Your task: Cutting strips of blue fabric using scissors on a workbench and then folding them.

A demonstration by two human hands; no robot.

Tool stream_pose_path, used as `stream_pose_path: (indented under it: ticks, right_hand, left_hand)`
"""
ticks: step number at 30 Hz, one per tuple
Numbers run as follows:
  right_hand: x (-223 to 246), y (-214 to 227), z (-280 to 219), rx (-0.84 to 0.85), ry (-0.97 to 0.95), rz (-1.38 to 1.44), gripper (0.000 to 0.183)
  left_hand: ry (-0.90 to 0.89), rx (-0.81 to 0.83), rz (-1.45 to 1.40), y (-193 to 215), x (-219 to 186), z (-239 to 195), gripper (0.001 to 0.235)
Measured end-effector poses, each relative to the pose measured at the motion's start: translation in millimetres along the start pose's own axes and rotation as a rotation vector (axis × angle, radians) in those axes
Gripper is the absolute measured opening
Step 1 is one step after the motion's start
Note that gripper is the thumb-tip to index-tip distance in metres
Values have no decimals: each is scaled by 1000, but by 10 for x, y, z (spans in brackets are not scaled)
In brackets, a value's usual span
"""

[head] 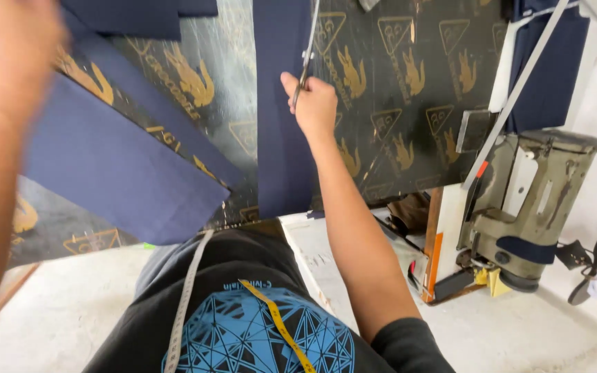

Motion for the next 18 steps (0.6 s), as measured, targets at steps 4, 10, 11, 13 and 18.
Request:
stream_pose_path:
  ticks: [4,10,11,13,18]
  right_hand:
    - [267,404,-658,173,-40,169,46]
    - [-1196,705,-1716,347,-139,141,47]
    - [-1523,750,-1917,408,-195,150,45]
    - [-1779,919,-2210,439,-247,126,46]
    - [-2237,1095,-2573,553,-391,178,48]
  left_hand:
    - [-137,-14,-147,665,-1879,-76,41]
    - [-296,98,-328,387,-3068,-349,66]
    - [-292,71,-328,370,-3089,-298,65]
    - [-295,62,-320,307,-3110,-249,69]
    - [-287,25,-419,515,-3157,-476,69]
Point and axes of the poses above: each hand's wrist, its own z-axis towards the middle knuckle, its own y-axis out of the back of the hand, x = y × z, the point moved 4 cm from there along z, towards the middle knuckle, and after that the axes turned 10 degrees about z, right-handed, at the moved point
